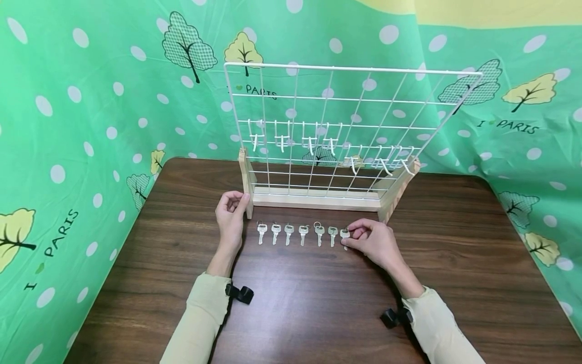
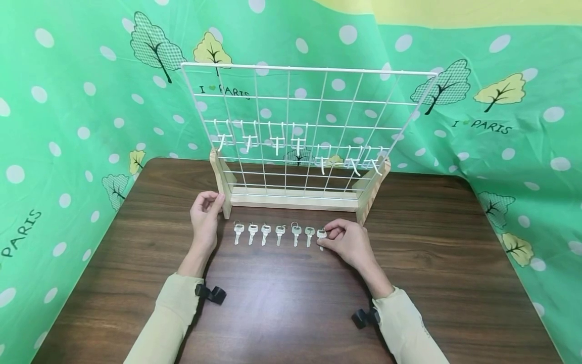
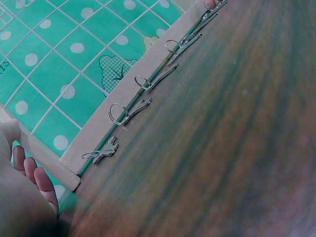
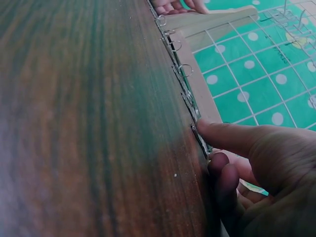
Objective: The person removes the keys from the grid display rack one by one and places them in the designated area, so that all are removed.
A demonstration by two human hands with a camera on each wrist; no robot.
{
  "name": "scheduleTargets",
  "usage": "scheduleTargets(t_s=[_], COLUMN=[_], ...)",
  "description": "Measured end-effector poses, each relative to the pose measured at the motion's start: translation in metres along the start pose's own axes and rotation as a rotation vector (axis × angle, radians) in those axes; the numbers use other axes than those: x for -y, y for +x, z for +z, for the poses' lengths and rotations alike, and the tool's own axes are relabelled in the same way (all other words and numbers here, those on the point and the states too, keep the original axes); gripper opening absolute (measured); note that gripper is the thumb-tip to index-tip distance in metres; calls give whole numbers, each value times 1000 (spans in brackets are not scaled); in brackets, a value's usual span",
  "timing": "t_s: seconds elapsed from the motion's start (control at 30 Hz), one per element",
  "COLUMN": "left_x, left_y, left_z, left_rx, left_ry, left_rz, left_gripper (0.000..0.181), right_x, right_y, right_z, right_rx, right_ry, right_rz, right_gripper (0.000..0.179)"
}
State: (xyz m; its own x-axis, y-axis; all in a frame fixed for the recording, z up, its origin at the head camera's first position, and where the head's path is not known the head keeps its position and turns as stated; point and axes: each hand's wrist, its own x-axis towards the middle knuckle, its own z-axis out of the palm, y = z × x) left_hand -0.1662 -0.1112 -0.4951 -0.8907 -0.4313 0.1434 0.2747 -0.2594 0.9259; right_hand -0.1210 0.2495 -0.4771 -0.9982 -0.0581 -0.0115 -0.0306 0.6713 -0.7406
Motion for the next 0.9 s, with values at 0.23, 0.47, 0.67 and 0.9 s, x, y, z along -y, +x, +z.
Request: scheduleTargets(t_s=[0.23, 0.47, 0.67, 0.9], left_x=[0, 1, 1, 1], left_y=[0, 1, 1, 0], left_z=[-1, -2, -2, -2], left_rx=[3, 7, 4, 3], left_ry=[3, 4, 4, -22], left_rz=[0, 2, -4, 7], left_gripper=[19, 19, 20, 20], right_x=[-2, -4, -5, -4], right_y=[0, 1, 3, 2], right_z=[4, 5, 6, 6], right_rx=[-35, -65, -74, -74], right_ry=[-25, -32, -14, 6], right_rz=[-41, -49, -47, -55], right_gripper=[27, 27, 27, 28])
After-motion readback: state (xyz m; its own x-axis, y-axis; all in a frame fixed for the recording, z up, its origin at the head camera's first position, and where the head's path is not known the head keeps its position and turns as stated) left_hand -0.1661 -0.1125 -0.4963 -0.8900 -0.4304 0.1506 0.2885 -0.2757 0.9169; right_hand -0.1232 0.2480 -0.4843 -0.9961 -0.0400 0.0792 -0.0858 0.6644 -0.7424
